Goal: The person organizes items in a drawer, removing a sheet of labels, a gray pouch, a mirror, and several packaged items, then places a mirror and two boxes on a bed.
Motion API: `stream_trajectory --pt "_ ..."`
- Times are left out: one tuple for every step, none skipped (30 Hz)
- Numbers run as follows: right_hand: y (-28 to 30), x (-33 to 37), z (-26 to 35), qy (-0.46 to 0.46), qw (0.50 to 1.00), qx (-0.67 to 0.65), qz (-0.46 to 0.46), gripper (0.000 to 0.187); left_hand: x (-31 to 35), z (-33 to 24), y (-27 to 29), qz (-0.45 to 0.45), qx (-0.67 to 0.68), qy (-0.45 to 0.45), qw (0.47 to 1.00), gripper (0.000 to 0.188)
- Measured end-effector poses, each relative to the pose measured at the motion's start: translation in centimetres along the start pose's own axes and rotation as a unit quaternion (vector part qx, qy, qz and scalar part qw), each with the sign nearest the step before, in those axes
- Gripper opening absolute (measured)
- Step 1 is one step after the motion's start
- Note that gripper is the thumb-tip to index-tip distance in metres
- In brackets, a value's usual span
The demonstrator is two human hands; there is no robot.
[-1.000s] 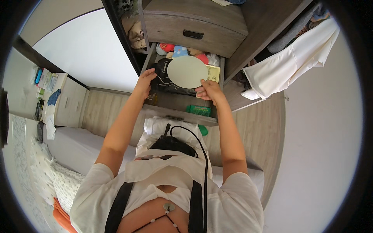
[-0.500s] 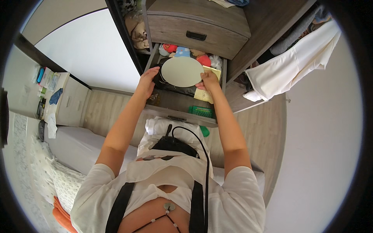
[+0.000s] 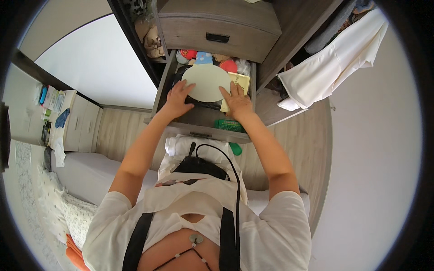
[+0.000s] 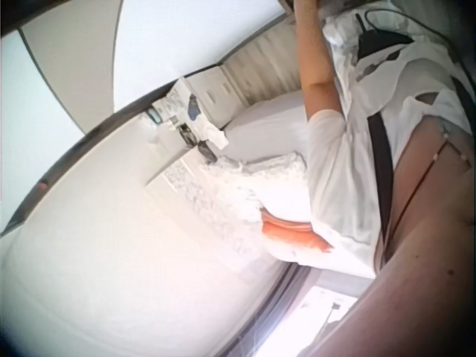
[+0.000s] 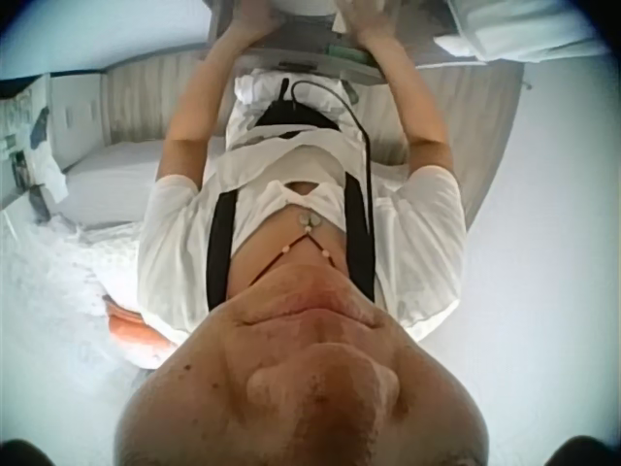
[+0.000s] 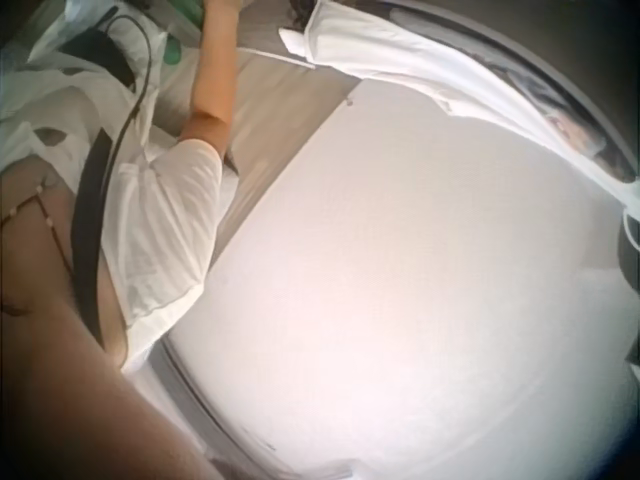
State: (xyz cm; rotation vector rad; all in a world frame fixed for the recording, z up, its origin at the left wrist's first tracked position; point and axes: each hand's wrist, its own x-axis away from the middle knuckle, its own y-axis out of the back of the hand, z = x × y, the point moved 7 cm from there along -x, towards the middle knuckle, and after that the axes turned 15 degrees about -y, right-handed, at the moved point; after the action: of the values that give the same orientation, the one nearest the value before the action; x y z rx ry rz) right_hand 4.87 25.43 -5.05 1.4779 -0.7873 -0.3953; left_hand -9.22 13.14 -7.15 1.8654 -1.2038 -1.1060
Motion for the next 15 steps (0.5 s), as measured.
stream_trajectory --pt "-0.8 -1.0 -0.2 0.020 1.000 -0.009 -0.015 0.092 0.0 -0.7 -0.2 0.038 -0.015 0.004 0.999 0.072" --pt "-0.8 -1.5 -0.4 0.030 0.999 -0.024 -0.024 0.091 0.2 -1.1 -0.2 0.073 -0.036 0.012 0.997 0.075" --pt "-0.7 -1.9 -0.5 0.040 0.998 -0.039 -0.032 0.090 0.4 -1.1 -0.6 0.112 -0.030 0.028 0.993 0.079" --pt "-0.4 -2.3 -0.6 0.049 0.997 -0.054 -0.040 0.088 0.2 -1.0 -0.6 0.114 -0.024 0.028 0.993 0.078" --pt "-0.6 -2.4 -0.7 0.051 0.996 -0.063 -0.041 0.088 0.4 -0.9 -0.8 0.120 -0.015 0.030 0.992 0.076" --pt "-0.7 -2.6 -0.7 0.053 0.995 -0.072 -0.043 0.087 0.4 -0.8 -1.0 0.126 -0.007 0.031 0.992 0.075" --pt "-0.9 -2.7 -0.8 0.054 0.994 -0.082 -0.045 0.086 0.3 -0.6 -1.0 0.131 -0.010 0.036 0.991 0.074" --pt "-1.4 -2.8 -0.8 0.051 0.993 -0.086 -0.064 0.087 0.3 -0.6 -1.0 0.138 -0.010 0.041 0.990 0.074" --pt "-1.9 -3.0 -0.9 0.047 0.991 -0.090 -0.083 0.087 0.2 -0.5 -1.1 0.145 -0.011 0.045 0.988 0.073" --pt "-2.2 -3.1 -0.9 0.043 0.989 -0.094 -0.102 0.087 0.1 -0.5 -1.1 0.142 -0.016 0.043 0.989 0.072" --pt "-2.1 -2.9 -0.9 0.043 0.991 -0.091 -0.088 0.085 0.1 -0.4 -1.1 0.138 -0.021 0.042 0.989 0.071" --pt "-1.3 -2.5 -0.8 0.043 0.992 -0.087 -0.075 0.082 0.1 -0.2 -1.1 0.135 -0.025 0.041 0.990 0.070" --pt "-0.6 -2.2 -0.8 0.043 0.994 -0.084 -0.062 0.079 -0.1 -0.2 -0.7 0.099 -0.030 0.023 0.994 0.066" --pt "-0.1 -1.8 -0.9 0.052 0.991 -0.102 -0.066 0.074 0.0 -0.2 -0.2 0.064 -0.034 0.007 0.997 0.062" --pt "0.3 -1.5 -1.4 0.062 0.988 -0.120 -0.069 0.069 0.0 -0.1 0.2 0.029 -0.039 -0.009 0.999 0.058"
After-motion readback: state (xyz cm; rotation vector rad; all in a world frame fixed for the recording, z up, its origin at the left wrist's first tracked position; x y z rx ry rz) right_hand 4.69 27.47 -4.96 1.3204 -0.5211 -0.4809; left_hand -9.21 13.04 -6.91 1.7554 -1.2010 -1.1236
